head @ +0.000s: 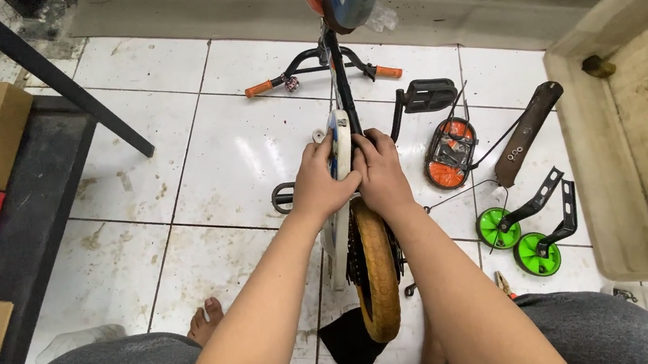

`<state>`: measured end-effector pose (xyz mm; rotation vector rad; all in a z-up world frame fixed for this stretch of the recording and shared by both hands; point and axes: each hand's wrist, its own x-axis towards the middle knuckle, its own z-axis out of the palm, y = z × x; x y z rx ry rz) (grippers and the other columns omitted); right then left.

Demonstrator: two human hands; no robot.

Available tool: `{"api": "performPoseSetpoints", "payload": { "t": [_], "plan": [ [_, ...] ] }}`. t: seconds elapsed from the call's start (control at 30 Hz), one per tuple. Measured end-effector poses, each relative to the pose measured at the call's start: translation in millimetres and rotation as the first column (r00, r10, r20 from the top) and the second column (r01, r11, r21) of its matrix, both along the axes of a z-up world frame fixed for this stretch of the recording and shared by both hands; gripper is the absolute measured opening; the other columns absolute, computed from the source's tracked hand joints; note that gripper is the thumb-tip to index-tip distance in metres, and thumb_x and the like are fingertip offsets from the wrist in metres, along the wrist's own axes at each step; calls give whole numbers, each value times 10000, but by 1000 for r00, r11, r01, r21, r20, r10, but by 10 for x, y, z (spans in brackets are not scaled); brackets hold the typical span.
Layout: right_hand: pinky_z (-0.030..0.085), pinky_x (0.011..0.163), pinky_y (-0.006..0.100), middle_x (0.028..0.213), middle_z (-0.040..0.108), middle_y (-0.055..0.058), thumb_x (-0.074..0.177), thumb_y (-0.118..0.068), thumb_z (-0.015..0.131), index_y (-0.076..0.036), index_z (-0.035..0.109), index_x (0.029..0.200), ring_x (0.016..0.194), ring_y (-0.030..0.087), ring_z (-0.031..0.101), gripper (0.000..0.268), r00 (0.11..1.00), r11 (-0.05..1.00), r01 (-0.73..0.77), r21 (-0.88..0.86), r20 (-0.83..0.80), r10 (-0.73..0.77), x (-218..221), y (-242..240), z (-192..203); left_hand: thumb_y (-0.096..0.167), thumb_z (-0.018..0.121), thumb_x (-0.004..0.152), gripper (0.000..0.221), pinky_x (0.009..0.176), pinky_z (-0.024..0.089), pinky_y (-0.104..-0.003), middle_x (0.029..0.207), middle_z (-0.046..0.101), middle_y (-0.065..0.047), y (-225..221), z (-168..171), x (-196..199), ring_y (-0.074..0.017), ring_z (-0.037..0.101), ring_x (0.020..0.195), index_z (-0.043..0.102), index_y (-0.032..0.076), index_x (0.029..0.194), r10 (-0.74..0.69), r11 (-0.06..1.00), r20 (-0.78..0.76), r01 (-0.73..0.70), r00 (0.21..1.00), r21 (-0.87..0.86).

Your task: Removing and reinstalling a plastic chain guard on a small bicycle using a screwdriver.

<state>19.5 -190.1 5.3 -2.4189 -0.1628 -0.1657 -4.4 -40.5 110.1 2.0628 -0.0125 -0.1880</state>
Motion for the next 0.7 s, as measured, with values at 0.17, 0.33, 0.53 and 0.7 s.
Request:
{"api": "performPoseSetpoints", "payload": {
  "t": [0.17, 0.33, 0.53, 0.7],
  "plan": [
    [276, 1231, 509, 1464, 440, 175, 1121, -323, 333, -124, 539, 1440, 1454, 394, 330, 429, 998, 998, -13, 60, -63, 17, -14, -15, 97, 346, 594, 831, 738, 961, 593, -475, 1313, 586, -206, -92, -156, 26, -384, 629, 1224, 510, -33, 1458, 28, 985, 91, -43, 995, 167],
    [228, 1248, 531, 1511, 410, 162, 1129, -376, 307, -157, 543, 1449, 1483, 399, 281, 454, 992, 996, -16, 87, -123, 27, -27, -42, 123, 414, 606, 904, 647, 797, 643, -437, 1119, 700, -235, -151, -487, 131, -396, 721, 1042, 625, -82, 1319, 60, 979, 242, -105, 968, 178],
    [200, 1243, 570, 1522, 394, 157, 1128, -336, 319, -190, 526, 1463, 1483, 409, 267, 420, 992, 996, -38, 86, -117, 48, -16, -54, 88, 386, 707, 816, 635, 758, 648, -415, 1029, 732, -241, -248, -433, 122, -384, 737, 998, 673, -87, 1239, 195, 977, 227, -209, 954, 39],
    [245, 1238, 558, 1522, 383, 175, 1115, -307, 340, -164, 525, 1461, 1480, 425, 257, 418, 990, 994, -43, 97, -129, 55, -25, -44, 126, 268, 747, 782, 551, 687, 635, -428, 921, 745, -280, -265, -403, 84, -413, 748, 903, 697, -110, 1180, 291, 957, 301, -275, 908, -98]
  ]
}}
